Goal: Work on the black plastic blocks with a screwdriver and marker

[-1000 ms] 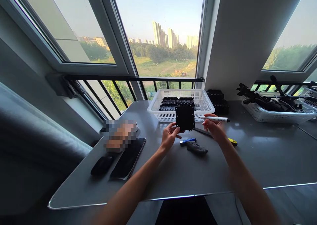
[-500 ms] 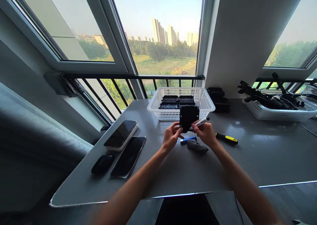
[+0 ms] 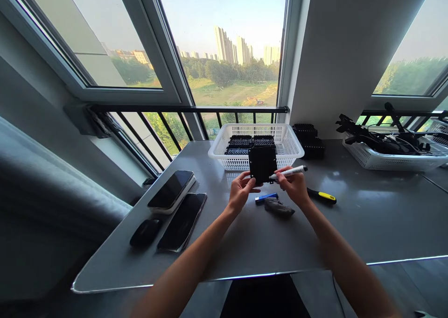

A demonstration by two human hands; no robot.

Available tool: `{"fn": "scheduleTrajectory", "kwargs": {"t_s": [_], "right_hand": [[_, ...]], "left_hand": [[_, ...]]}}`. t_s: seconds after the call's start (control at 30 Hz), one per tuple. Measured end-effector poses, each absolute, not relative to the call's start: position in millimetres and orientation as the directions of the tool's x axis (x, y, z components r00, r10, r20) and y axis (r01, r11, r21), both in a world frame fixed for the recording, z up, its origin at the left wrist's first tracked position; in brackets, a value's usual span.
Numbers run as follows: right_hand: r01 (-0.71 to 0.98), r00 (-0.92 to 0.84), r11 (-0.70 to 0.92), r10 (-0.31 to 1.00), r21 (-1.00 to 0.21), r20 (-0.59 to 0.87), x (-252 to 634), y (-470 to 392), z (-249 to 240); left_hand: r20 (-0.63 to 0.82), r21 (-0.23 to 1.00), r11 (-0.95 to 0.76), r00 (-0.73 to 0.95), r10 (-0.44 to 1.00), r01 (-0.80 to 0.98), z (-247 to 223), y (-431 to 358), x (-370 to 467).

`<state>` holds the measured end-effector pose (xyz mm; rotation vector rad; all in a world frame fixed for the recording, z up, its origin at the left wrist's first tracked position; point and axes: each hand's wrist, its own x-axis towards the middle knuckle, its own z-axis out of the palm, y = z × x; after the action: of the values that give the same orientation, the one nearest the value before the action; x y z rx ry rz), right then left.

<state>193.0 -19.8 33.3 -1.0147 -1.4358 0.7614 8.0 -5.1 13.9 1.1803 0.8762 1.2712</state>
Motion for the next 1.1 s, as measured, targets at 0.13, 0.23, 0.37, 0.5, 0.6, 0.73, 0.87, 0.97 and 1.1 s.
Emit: {"fn": "scheduleTrajectory", "kwargs": {"t_s": [0.13, 0.23, 0.37, 0.5, 0.6, 0.73, 0.87, 0.97, 1.1], "right_hand": [[0.200, 0.100, 0.500, 0.845, -0.843, 0.525, 193.6, -22.1, 34.7], [0.273, 0.126, 0.521, 0.814, -0.809, 0.567, 193.2, -22.7, 34.3], [0.333, 0.113, 0.522, 0.804, -0.785, 0.583, 193.3, -23.0, 33.9], [0.384, 0.069, 0.506, 0.818, -0.772, 0.571, 194.2, -24.1, 34.4], [0.409, 0.036, 0.498, 0.829, -0.765, 0.559, 195.2, -24.5, 34.6], [0.412, 0.020, 0.492, 0.837, -0.767, 0.547, 196.2, -24.0, 34.6], [0.434, 0.003, 0.498, 0.832, -0.750, 0.555, 196.2, -23.1, 34.2], [0.430, 0.005, 0.483, 0.843, -0.762, 0.537, 195.7, -22.6, 33.3], [0.381, 0.075, 0.469, 0.844, -0.797, 0.532, 196.0, -22.2, 34.0]], "left_hand": [[0.107, 0.969, -0.069, 0.149, 0.983, -0.239, 12.5, -4.2, 7.7], [0.108, 0.973, -0.068, 0.177, 0.978, -0.221, 11.5, -6.0, 9.9], [0.104, 0.980, -0.064, 0.211, 0.972, -0.190, 10.7, -7.9, 12.3], [0.100, 0.979, -0.054, 0.229, 0.968, -0.198, 8.6, -7.7, 12.7], [0.087, 0.978, -0.039, 0.229, 0.970, -0.206, 7.7, -7.8, 13.2], [0.080, 0.977, -0.028, 0.239, 0.968, -0.213, 9.4, -10.0, 14.0], [0.067, 0.979, -0.013, 0.258, 0.964, -0.205, 11.5, -11.8, 13.8], [0.053, 0.979, 0.003, 0.266, 0.963, -0.204, 11.7, -11.5, 12.9], [0.035, 0.976, 0.020, 0.248, 0.968, -0.216, 12.3, -11.0, 13.4]]}}
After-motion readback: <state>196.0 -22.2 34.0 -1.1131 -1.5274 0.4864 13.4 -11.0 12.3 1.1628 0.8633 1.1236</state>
